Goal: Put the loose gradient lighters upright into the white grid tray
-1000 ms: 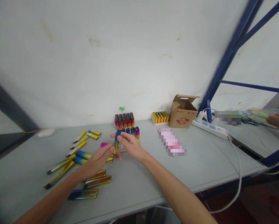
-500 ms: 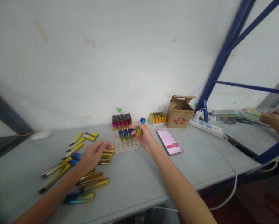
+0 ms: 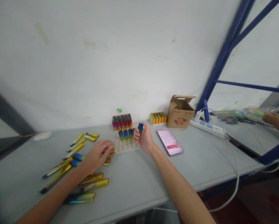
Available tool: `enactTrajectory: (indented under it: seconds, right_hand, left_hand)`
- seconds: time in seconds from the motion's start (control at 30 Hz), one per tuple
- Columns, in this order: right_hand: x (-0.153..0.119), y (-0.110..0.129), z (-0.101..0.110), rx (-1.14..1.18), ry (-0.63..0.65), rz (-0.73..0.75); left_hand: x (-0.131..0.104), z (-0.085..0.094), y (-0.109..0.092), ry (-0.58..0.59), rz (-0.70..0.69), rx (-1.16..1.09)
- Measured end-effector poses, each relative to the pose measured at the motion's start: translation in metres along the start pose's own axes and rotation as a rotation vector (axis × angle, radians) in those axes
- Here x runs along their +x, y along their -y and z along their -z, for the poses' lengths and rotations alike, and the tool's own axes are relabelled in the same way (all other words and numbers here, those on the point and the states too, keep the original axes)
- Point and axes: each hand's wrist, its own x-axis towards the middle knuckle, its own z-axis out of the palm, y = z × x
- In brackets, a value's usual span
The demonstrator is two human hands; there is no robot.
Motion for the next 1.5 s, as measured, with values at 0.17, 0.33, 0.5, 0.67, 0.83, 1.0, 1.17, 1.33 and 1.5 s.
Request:
enactTrajectory:
  seconds: [0.17,0.33,0.5,0.67,0.83,1.0,1.17,1.33,1.5]
  right_hand:
    - [0.002,-0.003,0.001,-0.065,-0.036,-0.035]
    - [0.0,-0.002,0.0,-0.095,-0.047,-0.062]
    - [0.0,-0.002,-0.002,-0.071,-0.036,-0.059]
    - [0.001,-0.005,-0.003,-0.06,-0.081,-0.035]
    - [0.002,-0.007,-0.003,-0.043,-0.043,-0.044]
    - [0.003,-0.009,0.001,-0.059,-0.019,-0.055]
    - [0.002,-0.011,0.001,-0.089,0.001,-0.076]
    - [-0.002,-0.009,-0.003,-0.12,0.009,-0.09]
    - [-0.004,-0.01,-0.005,-0.192,-0.009,-0.108]
  left_hand:
    - [0.0,0.002,-0.001,0.003,-0.001,0.011]
    - [0.0,0.004,-0.002,0.006,0.009,-0.003]
    - [-0.002,-0.002,-0.003,-0.004,-0.008,-0.005]
    - [-0.002,-0.002,-0.003,-0.027,-0.013,0.008]
    - [-0.001,-0.001,-0.002,-0.029,-0.015,0.015]
    - [-0.002,-0.003,-0.002,-0.007,-0.015,0.015]
    - [-0.002,-0.003,-0.003,-0.018,-0.028,0.009]
    - [-0.002,-0.003,-0.002,-0.006,-0.021,0.012]
    - [-0.002,-0.002,-0.004,0.001,-0.005,0.017]
